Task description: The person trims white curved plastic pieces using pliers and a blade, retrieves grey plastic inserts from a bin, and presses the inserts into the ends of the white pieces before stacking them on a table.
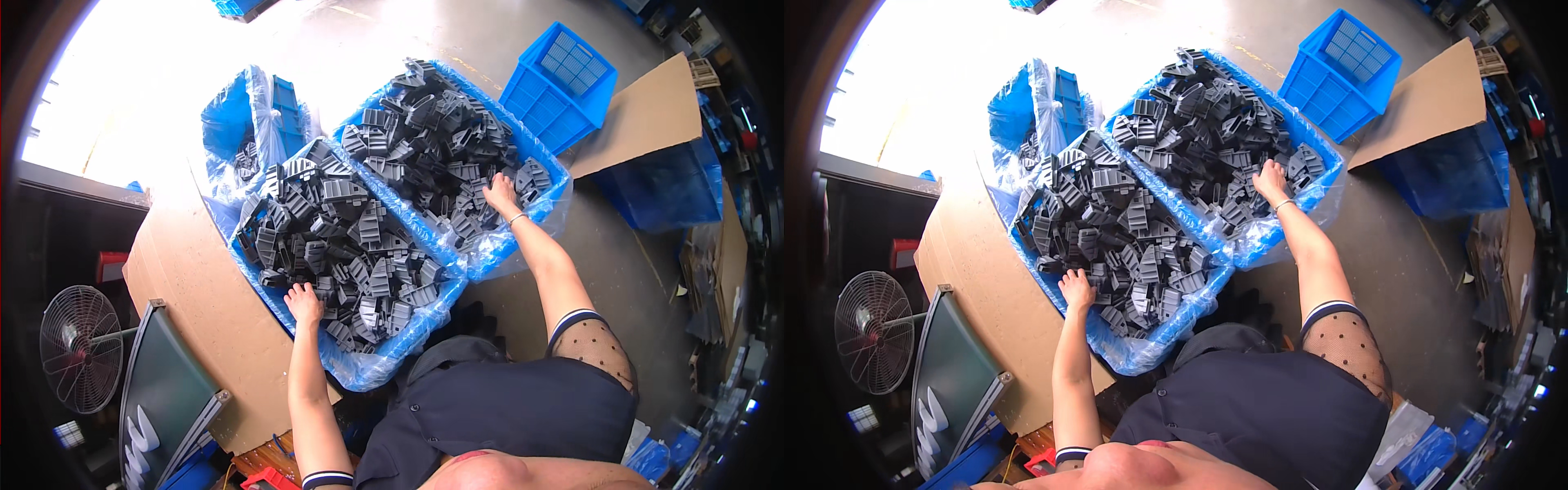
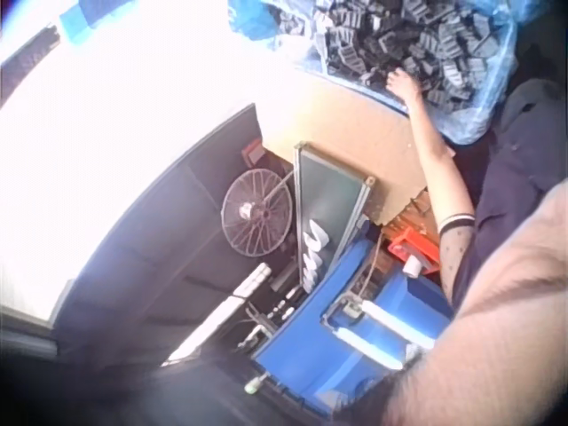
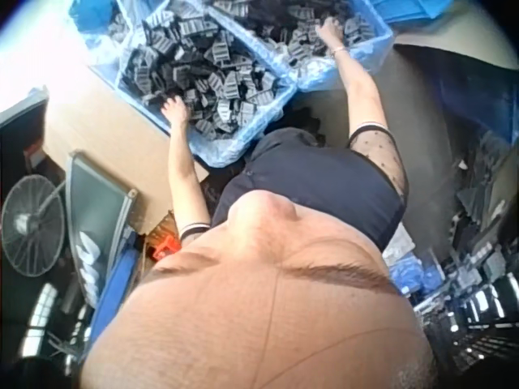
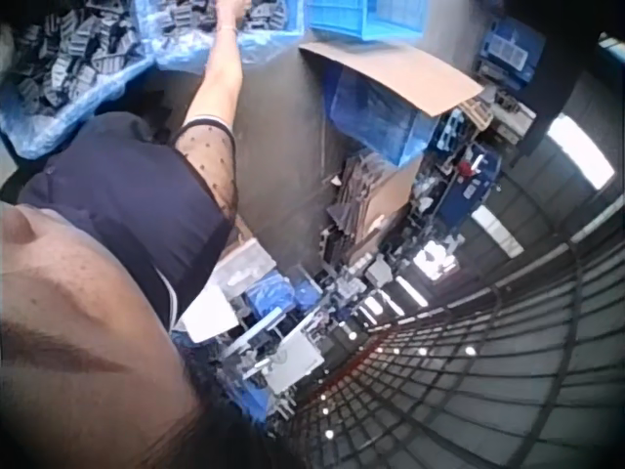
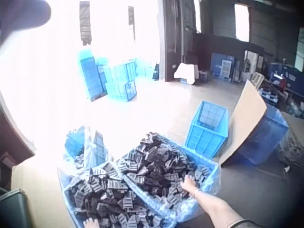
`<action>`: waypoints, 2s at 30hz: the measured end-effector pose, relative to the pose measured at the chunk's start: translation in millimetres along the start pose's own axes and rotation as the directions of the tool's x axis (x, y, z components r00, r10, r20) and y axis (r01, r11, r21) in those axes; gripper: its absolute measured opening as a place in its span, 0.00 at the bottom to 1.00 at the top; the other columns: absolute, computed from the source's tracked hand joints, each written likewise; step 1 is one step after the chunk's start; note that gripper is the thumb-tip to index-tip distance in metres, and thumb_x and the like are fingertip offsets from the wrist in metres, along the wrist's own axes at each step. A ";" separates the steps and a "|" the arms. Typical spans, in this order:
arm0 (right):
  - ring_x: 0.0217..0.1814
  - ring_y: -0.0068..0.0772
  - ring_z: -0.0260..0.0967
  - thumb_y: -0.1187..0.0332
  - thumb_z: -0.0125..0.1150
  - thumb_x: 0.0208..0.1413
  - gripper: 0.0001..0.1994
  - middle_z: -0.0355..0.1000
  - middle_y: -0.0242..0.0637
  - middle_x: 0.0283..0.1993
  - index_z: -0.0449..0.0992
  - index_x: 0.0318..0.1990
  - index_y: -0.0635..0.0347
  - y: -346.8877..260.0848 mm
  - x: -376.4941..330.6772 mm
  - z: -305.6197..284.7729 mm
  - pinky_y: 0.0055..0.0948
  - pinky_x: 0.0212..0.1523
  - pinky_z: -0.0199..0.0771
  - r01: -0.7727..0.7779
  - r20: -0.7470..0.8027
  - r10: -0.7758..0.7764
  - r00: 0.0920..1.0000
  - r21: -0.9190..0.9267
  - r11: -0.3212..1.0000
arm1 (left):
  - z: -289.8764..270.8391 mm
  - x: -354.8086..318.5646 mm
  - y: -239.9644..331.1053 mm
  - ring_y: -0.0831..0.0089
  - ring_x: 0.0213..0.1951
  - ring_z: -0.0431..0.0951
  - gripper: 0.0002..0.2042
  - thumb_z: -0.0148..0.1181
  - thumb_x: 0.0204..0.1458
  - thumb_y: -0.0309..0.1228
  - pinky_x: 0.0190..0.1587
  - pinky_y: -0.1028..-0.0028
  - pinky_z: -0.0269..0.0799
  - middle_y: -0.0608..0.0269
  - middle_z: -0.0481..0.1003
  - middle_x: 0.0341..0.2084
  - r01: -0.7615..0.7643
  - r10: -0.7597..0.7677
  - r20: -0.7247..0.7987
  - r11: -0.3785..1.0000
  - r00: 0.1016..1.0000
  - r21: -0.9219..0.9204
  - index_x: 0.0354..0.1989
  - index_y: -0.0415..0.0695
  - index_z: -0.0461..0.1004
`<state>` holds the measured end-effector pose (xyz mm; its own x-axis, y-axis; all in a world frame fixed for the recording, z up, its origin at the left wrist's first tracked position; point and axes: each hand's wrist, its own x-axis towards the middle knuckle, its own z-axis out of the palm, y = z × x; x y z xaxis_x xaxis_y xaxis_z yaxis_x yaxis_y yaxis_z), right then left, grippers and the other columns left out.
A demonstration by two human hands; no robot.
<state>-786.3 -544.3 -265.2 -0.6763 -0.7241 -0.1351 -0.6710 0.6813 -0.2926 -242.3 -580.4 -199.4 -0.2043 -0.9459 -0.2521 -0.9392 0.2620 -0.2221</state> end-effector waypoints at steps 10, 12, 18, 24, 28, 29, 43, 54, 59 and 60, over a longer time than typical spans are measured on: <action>0.53 0.44 0.67 0.56 0.57 0.45 0.24 0.72 0.42 0.47 0.66 0.51 0.54 -36.4 7.3 14.2 0.47 0.52 0.59 0.071 0.278 0.025 0.960 -0.331 0.941 | -43.7 -46.1 -7.1 0.64 0.38 0.71 0.16 0.67 0.38 0.33 0.37 0.70 0.69 0.57 0.68 0.34 0.098 -0.174 -0.107 0.861 0.979 -0.500 0.32 0.44 0.67; 0.51 0.51 0.69 0.55 0.55 0.46 0.25 0.72 0.49 0.46 0.65 0.50 0.57 -24.6 7.2 3.9 0.49 0.52 0.61 0.060 0.212 0.001 0.977 -0.278 0.959 | -52.1 -62.5 -20.9 0.75 0.35 0.72 0.13 0.64 0.47 0.33 0.38 0.75 0.68 0.62 0.72 0.32 0.239 -0.280 0.166 0.251 0.946 -0.938 0.34 0.44 0.66; 0.18 0.20 0.62 0.57 0.54 0.55 0.18 0.70 0.31 0.31 0.67 0.52 0.49 2.4 23.0 -41.3 0.19 0.16 0.63 -0.282 0.327 0.011 0.945 0.798 0.533 | -96.9 -167.5 -40.2 0.68 0.36 0.78 0.09 0.43 0.60 0.36 0.38 0.68 0.74 0.60 0.74 0.32 -0.036 -0.282 0.232 -0.704 0.931 -0.709 0.44 0.47 0.61; 0.35 0.25 0.70 0.67 0.53 0.57 0.07 0.71 0.29 0.38 0.65 0.42 0.53 -186.4 -120.0 -112.2 0.29 0.38 0.74 -0.334 0.415 -0.697 0.585 0.906 0.259 | -84.4 -312.2 -58.4 0.78 0.24 0.72 0.14 0.44 0.54 0.36 0.24 0.81 0.69 0.63 0.72 0.26 0.062 -0.240 0.221 -0.533 0.945 -0.844 0.44 0.43 0.67; 0.37 0.27 0.71 0.71 0.53 0.55 0.05 0.71 0.32 0.36 0.66 0.38 0.55 -287.5 -293.1 -91.9 0.36 0.39 0.74 -0.372 0.533 -0.845 0.046 0.794 0.481 | -64.4 -418.5 -15.9 0.77 0.30 0.70 0.12 0.50 0.52 0.36 0.33 0.78 0.67 0.67 0.71 0.26 0.255 -0.006 0.262 -0.203 0.965 -0.945 0.42 0.45 0.68; 0.35 0.30 0.71 0.71 0.53 0.55 0.04 0.71 0.32 0.34 0.65 0.37 0.55 -297.4 -336.9 -78.7 0.36 0.38 0.74 -0.390 0.573 -0.811 -0.118 0.724 0.569 | -60.1 -441.1 -4.1 0.76 0.32 0.70 0.12 0.50 0.52 0.36 0.35 0.76 0.67 0.66 0.70 0.27 0.265 -0.020 0.276 -0.227 0.961 -0.937 0.41 0.44 0.68; 0.42 0.37 0.71 0.65 0.50 0.57 0.14 0.70 0.42 0.39 0.66 0.46 0.66 -301.7 -837.8 22.0 0.34 0.41 0.76 0.189 0.752 -0.039 -0.658 0.215 0.958 | 6.5 -715.1 60.8 0.61 0.45 0.68 0.17 0.59 0.45 0.32 0.51 0.67 0.61 0.57 0.69 0.41 0.062 -0.850 0.351 -0.357 0.393 -0.932 0.46 0.45 0.69; 0.41 0.61 0.68 0.54 0.53 0.50 0.27 0.63 0.67 0.41 0.56 0.39 0.76 -309.9 -1013.6 177.7 0.46 0.42 0.69 0.647 0.430 -0.547 -0.718 0.702 -0.297 | 19.3 -754.2 70.3 0.63 0.36 0.64 0.22 0.55 0.37 0.16 0.36 0.72 0.66 0.58 0.60 0.33 0.410 -0.859 0.484 -0.507 -0.169 -0.758 0.41 0.56 0.76; 0.35 0.67 0.64 0.58 0.51 0.52 0.21 0.59 0.64 0.34 0.61 0.39 0.72 -307.3 -1011.9 237.7 0.49 0.27 0.73 0.568 0.363 -0.463 -0.809 0.687 -0.454 | 11.0 -759.2 54.8 0.64 0.39 0.68 0.18 0.51 0.47 0.21 0.39 0.68 0.66 0.58 0.65 0.31 -0.173 -0.761 0.649 -0.638 -0.008 -0.750 0.49 0.49 0.69; 0.35 0.67 0.64 0.58 0.51 0.52 0.21 0.59 0.64 0.34 0.61 0.39 0.72 -302.9 -1012.1 239.0 0.49 0.27 0.73 0.569 0.374 -0.451 -0.810 0.686 -0.453 | 15.0 -758.5 56.2 0.64 0.39 0.68 0.18 0.51 0.47 0.21 0.39 0.68 0.66 0.58 0.65 0.31 -0.180 -0.751 0.660 -0.648 -0.011 -0.740 0.49 0.49 0.69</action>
<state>174.0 -43.4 -266.2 0.9644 0.2395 -0.1122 0.1281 -0.7943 -0.5939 -136.0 154.7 -34.7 0.8899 -0.0602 -0.4522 0.4409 -0.1412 0.8864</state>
